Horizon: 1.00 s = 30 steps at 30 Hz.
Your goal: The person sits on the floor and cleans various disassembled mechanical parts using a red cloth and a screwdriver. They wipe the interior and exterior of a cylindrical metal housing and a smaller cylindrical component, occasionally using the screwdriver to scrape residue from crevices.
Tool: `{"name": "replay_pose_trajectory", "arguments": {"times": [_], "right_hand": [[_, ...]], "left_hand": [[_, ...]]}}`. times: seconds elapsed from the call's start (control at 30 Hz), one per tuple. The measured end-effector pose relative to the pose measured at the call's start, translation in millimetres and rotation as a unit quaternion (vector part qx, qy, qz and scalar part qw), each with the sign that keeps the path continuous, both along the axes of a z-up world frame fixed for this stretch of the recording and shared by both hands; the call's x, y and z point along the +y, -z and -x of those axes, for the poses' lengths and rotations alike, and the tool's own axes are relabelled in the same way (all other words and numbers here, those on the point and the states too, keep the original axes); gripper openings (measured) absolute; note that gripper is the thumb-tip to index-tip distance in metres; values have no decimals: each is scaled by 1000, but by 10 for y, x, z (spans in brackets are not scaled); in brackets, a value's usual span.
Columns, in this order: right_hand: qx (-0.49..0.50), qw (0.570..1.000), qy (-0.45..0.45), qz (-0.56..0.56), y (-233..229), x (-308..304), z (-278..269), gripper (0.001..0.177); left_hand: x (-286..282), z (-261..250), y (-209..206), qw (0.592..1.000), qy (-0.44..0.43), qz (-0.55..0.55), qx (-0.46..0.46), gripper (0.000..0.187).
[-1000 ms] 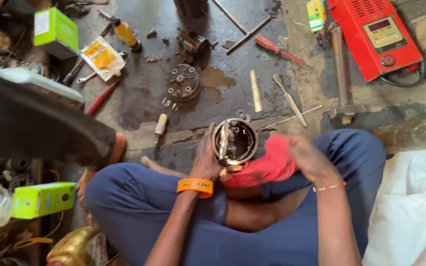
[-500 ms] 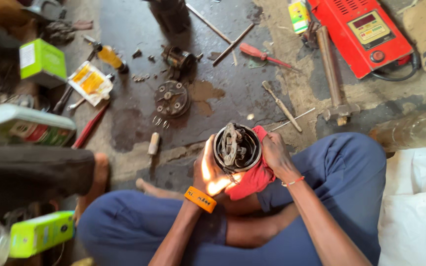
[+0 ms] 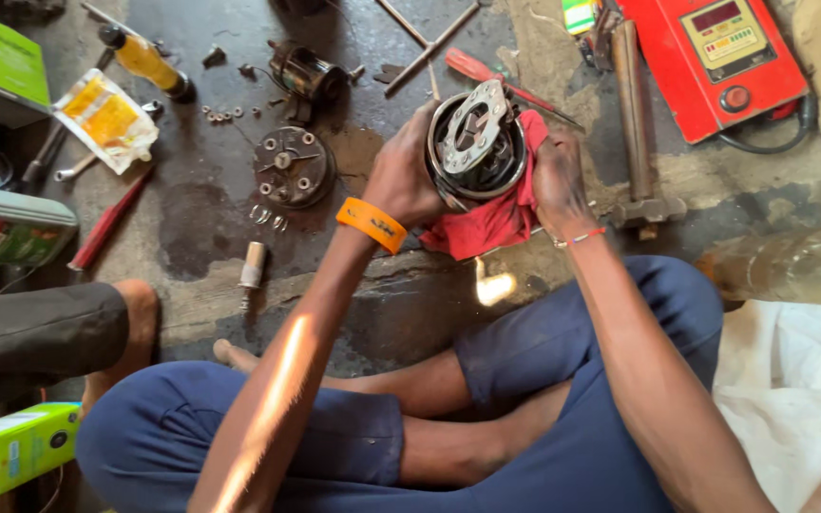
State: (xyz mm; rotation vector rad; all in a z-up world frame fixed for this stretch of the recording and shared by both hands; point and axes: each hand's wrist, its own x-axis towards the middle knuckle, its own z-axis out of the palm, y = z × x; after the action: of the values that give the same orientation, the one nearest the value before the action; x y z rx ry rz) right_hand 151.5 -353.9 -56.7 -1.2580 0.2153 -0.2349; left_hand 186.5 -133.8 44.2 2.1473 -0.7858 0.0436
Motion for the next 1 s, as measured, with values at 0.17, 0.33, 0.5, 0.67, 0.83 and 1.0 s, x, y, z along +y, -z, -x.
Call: {"name": "replay_pose_trajectory", "arguments": {"times": [0.17, 0.33, 0.5, 0.67, 0.83, 1.0], "right_hand": [[11, 998, -7, -54, -8, 4, -20, 42], [-22, 993, -106, -46, -183, -38, 8, 21], [-52, 946, -159, -276, -402, -545, 379, 21], [-29, 961, -77, -264, -470, -802, 603, 25], [27, 970, -37, -237, -383, -538, 947, 29], [75, 965, -45, -248, -306, -41, 1192, 33]], "left_hand": [[91, -251, -13, 994, 89, 17, 63, 102], [374, -314, 52, 987, 83, 17, 138, 106], [427, -8, 285, 993, -64, -14, 101, 96], [373, 707, 677, 970, -184, -96, 126, 52], [329, 877, 1089, 974, -91, -202, -49, 30], [394, 870, 1177, 946, -82, -306, -71, 41]]}}
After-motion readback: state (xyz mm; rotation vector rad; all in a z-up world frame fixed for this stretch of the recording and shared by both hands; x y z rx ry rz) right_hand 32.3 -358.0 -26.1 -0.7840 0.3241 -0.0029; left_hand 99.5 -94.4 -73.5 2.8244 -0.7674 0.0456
